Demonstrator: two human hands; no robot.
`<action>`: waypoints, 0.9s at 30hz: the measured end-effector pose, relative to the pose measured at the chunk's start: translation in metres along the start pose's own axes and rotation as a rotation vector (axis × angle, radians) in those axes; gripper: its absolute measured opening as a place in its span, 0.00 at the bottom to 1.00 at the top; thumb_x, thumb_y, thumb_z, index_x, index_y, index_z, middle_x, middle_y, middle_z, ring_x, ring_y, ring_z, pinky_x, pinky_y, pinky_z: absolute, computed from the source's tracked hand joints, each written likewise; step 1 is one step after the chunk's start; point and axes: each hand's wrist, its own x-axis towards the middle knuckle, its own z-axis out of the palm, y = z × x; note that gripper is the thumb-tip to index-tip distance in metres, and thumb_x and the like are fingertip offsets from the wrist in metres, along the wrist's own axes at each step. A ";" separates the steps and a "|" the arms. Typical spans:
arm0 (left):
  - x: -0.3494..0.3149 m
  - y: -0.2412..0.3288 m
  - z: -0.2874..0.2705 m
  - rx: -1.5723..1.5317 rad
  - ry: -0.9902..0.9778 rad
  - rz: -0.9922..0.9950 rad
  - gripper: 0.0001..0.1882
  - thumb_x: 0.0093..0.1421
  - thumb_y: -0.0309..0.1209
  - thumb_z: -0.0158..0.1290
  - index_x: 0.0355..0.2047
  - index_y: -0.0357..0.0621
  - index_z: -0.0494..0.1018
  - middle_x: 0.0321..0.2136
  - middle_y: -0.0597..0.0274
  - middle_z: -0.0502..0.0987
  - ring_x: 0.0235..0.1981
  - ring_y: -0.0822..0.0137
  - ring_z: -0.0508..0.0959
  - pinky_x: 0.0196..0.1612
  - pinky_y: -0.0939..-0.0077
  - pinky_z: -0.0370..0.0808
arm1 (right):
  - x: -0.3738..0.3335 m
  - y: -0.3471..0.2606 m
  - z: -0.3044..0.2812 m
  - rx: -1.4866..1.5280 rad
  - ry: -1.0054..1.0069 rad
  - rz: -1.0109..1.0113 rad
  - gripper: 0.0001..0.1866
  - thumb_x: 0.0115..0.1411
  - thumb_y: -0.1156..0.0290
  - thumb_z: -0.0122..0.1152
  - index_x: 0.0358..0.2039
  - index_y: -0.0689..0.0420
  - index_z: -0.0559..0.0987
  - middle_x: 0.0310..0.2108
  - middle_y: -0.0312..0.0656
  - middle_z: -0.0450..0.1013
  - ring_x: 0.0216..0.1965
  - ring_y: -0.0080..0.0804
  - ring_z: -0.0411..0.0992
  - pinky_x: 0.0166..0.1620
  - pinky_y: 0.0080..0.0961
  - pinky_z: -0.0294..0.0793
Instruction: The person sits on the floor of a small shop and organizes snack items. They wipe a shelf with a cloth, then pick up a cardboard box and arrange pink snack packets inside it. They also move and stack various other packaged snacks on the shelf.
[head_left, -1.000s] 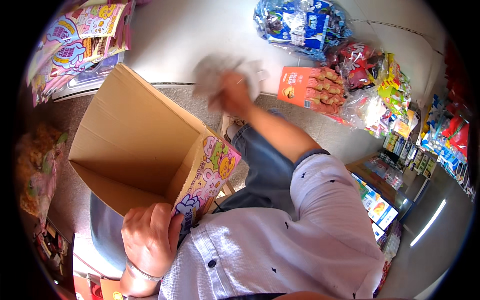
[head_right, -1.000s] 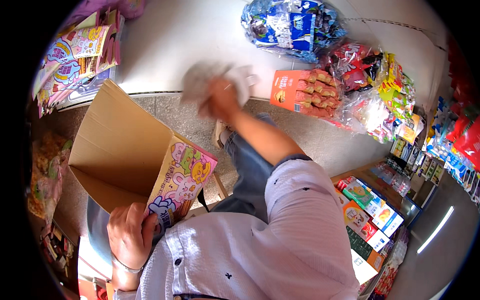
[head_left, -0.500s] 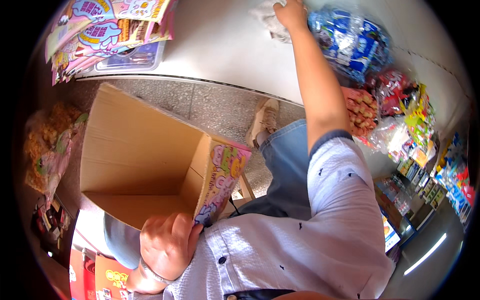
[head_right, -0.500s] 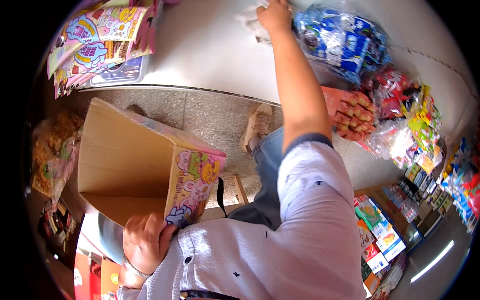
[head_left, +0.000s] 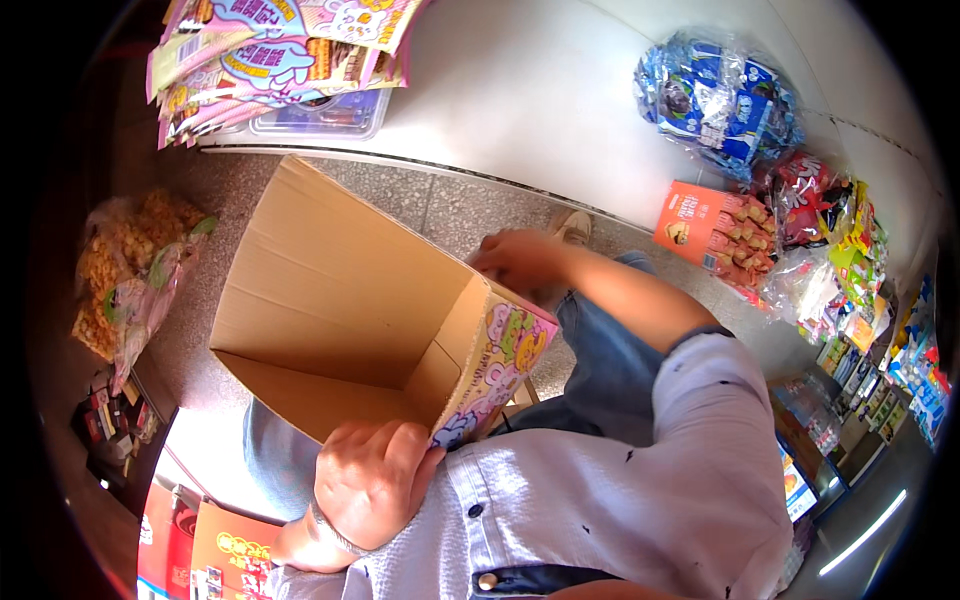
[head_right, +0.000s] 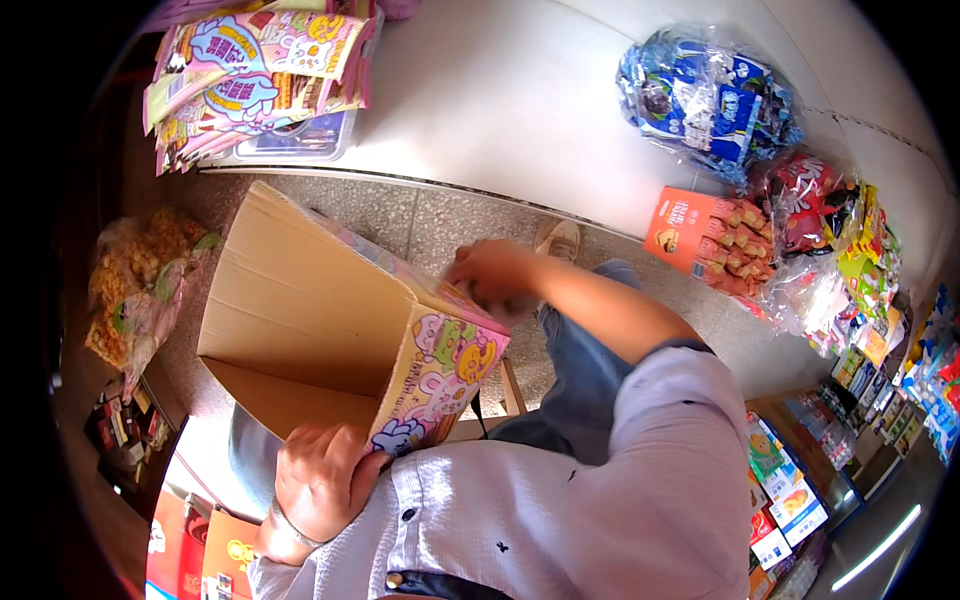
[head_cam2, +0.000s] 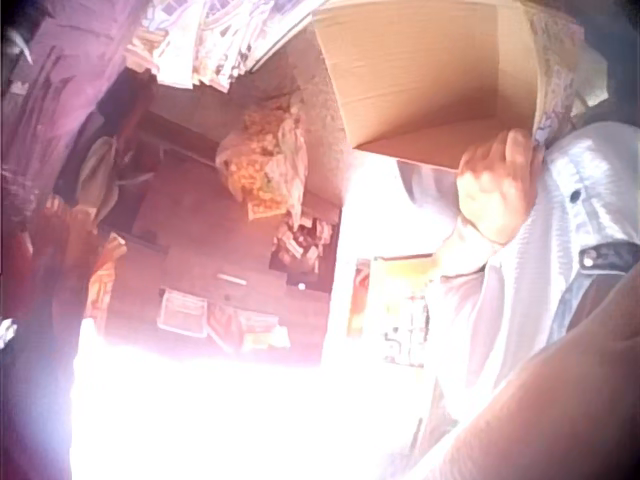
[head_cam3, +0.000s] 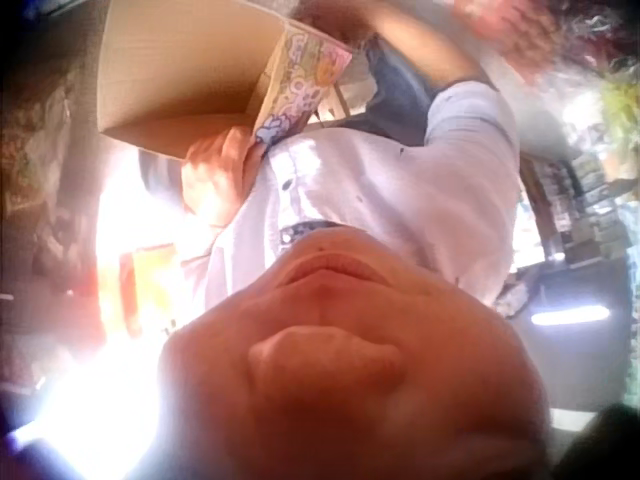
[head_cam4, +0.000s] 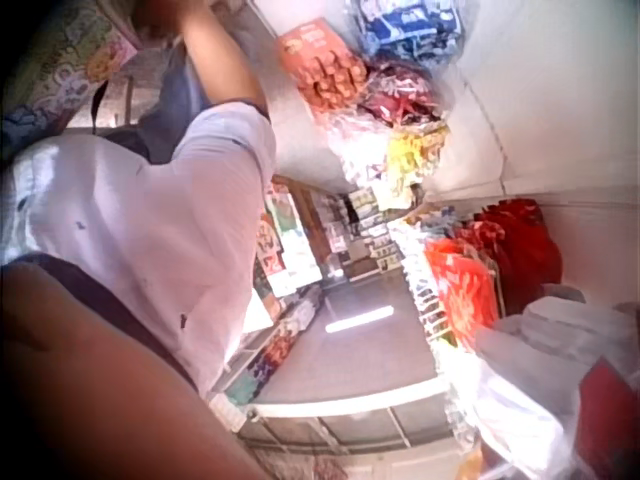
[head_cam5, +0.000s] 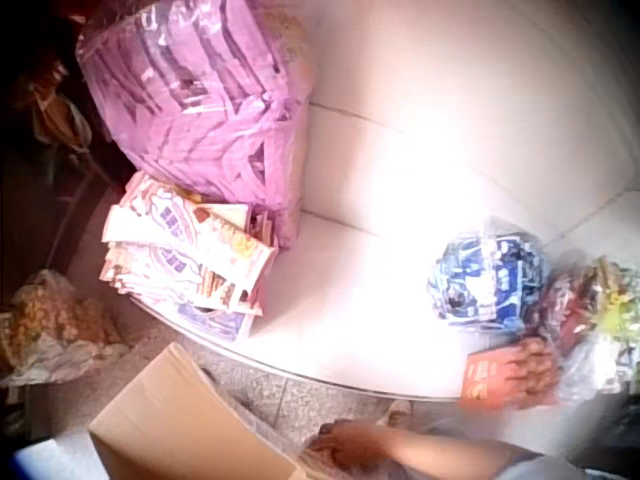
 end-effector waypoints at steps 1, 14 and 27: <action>-0.003 0.000 0.003 -0.016 -0.005 -0.008 0.11 0.43 0.26 0.58 0.22 0.41 0.65 0.16 0.59 0.69 0.19 0.58 0.72 0.23 0.67 0.67 | 0.000 0.003 -0.021 0.255 0.041 0.251 0.15 0.53 0.68 0.50 0.43 0.50 0.74 0.41 0.43 0.69 0.44 0.42 0.68 0.45 0.35 0.69; 0.009 -0.004 -0.003 0.013 -0.005 -0.029 0.11 0.43 0.29 0.58 0.22 0.43 0.65 0.16 0.60 0.69 0.18 0.60 0.72 0.22 0.68 0.67 | 0.154 0.088 -0.149 -0.487 1.169 0.679 0.26 0.55 0.57 0.49 0.53 0.55 0.65 0.56 0.48 0.58 0.56 0.51 0.56 0.58 0.54 0.47; -0.003 0.003 0.006 -0.039 -0.001 -0.026 0.11 0.43 0.29 0.58 0.22 0.42 0.65 0.16 0.60 0.69 0.18 0.58 0.72 0.22 0.67 0.67 | -0.001 0.043 -0.095 -0.242 0.833 -0.020 0.22 0.45 0.81 0.50 0.40 0.45 0.78 0.51 0.45 0.65 0.49 0.43 0.65 0.49 0.29 0.67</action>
